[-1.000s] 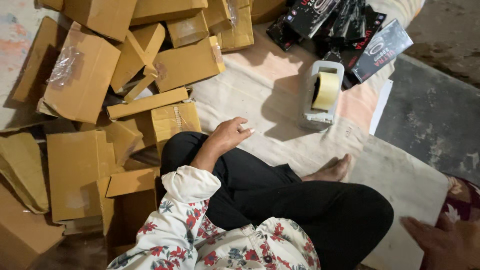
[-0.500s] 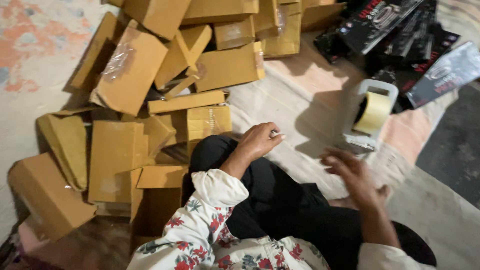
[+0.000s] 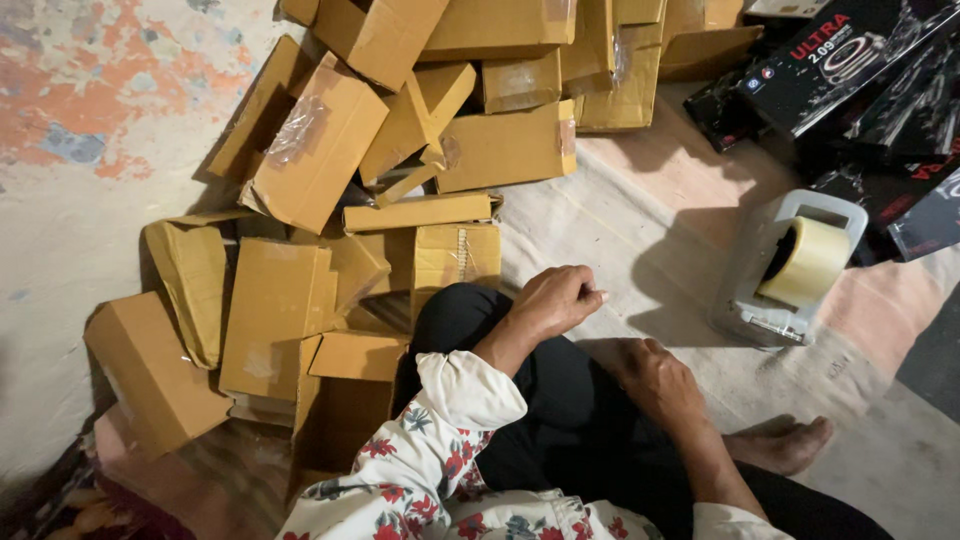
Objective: The person sits on the floor surrounded by cardboard boxes and packs smart watches into them. They open a watch box, place the watch, strap, and charger into the packaging, insert the packaging into a cardboard box, and seal it with tape. The process is repeated for a second watch.
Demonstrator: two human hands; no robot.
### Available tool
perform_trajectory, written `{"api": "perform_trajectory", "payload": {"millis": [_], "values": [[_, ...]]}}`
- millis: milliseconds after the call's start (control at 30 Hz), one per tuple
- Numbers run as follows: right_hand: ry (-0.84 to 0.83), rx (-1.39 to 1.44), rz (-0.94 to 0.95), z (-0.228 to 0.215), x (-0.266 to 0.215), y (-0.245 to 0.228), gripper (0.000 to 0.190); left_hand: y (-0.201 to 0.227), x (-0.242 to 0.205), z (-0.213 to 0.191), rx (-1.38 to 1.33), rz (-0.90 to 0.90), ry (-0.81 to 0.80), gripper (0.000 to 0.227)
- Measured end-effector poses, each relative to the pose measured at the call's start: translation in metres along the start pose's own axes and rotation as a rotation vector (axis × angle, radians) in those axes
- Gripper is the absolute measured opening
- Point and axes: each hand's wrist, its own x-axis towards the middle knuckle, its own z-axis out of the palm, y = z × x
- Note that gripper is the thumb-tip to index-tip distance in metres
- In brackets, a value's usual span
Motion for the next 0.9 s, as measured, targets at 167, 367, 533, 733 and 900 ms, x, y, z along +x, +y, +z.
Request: {"api": "perform_trajectory", "payload": {"millis": [167, 367, 533, 733, 900], "values": [[0.025, 0.016, -0.044, 0.003, -0.004, 0.002, 0.04, -0.009, 0.003, 0.012, -0.007, 0.009, 0.051, 0.024], [-0.004, 0.018, -0.042, 0.003, -0.004, 0.005, 0.037, -0.029, 0.063, -0.1, 0.209, -0.057, 0.953, 0.04], [-0.007, 0.0, -0.001, 0.01, 0.0, 0.009, 0.039, -0.082, 0.122, -0.268, 0.946, -0.292, 0.983, 0.097], [0.063, 0.041, 0.023, -0.012, -0.003, -0.006, 0.033, -0.017, 0.074, -0.275, 0.776, -0.126, 0.678, 0.017], [0.127, 0.454, 0.188, -0.052, -0.001, -0.025, 0.042, 0.071, -0.026, -0.131, 0.981, 0.374, 0.51, 0.009]]}}
